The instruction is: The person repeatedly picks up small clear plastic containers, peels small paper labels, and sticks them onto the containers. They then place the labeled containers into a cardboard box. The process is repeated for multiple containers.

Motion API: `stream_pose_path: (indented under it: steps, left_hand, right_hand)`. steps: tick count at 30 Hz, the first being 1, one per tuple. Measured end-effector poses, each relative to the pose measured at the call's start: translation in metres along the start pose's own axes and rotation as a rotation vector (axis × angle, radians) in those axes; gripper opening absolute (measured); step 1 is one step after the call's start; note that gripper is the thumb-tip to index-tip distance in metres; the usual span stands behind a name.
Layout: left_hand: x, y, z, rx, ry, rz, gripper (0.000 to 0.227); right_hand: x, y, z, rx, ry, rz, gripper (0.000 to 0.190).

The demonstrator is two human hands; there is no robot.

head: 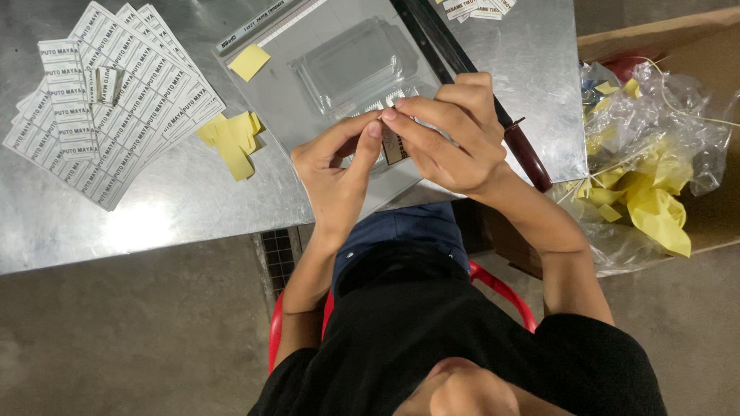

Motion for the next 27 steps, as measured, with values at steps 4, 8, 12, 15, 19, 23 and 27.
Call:
stream_pose_path:
  steps: [4,8,12,15,19,23,27]
  left_hand:
    - [-0.0008,-0.0004,0.0031,0.0,-0.026,-0.016,0.014]
    - [0.0,-0.0013,0.0053,-0.008,-0.049,-0.018,0.015]
    - [-0.0006,-0.0015,0.0069,-0.038,-0.07,-0.023,0.015]
    - [0.0003,-0.002,0.0069,-0.046,-0.068,-0.019,0.016]
    - [0.0001,-0.0021,0.0068,-0.048,-0.081,-0.01,0.016]
    - [0.0009,-0.0013,0.0065,-0.02,-0.07,-0.008,0.015]
    - [0.0003,-0.0019,0.0051,-0.007,-0.067,0.0,0.015]
  right_hand:
    - [-0.0007,0.0008,0.0,-0.007,-0.005,0.006,0.024]
    - [-0.0006,0.0008,-0.0002,0.005,-0.005,0.029,0.023]
    - [-0.0019,0.0003,-0.0008,0.021,-0.001,0.048,0.025]
    - [-0.0026,0.001,-0.0018,-0.038,-0.039,0.054,0.026]
    - [-0.0043,-0.0004,-0.0032,-0.051,-0.082,0.052,0.026]
    - [-0.0067,-0.0013,-0.0046,-0.055,-0.081,0.048,0.026]
    - [-0.008,-0.001,-0.0054,-0.031,-0.066,0.051,0.029]
Point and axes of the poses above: each hand's wrist, its own x-axis towards the middle knuckle, its own y-axis out of the palm, z = x × y, the point moved 4 cm from there along x, towards the middle knuckle, and after that the axes turned 2 degrees about y, right-handed, at the moved point
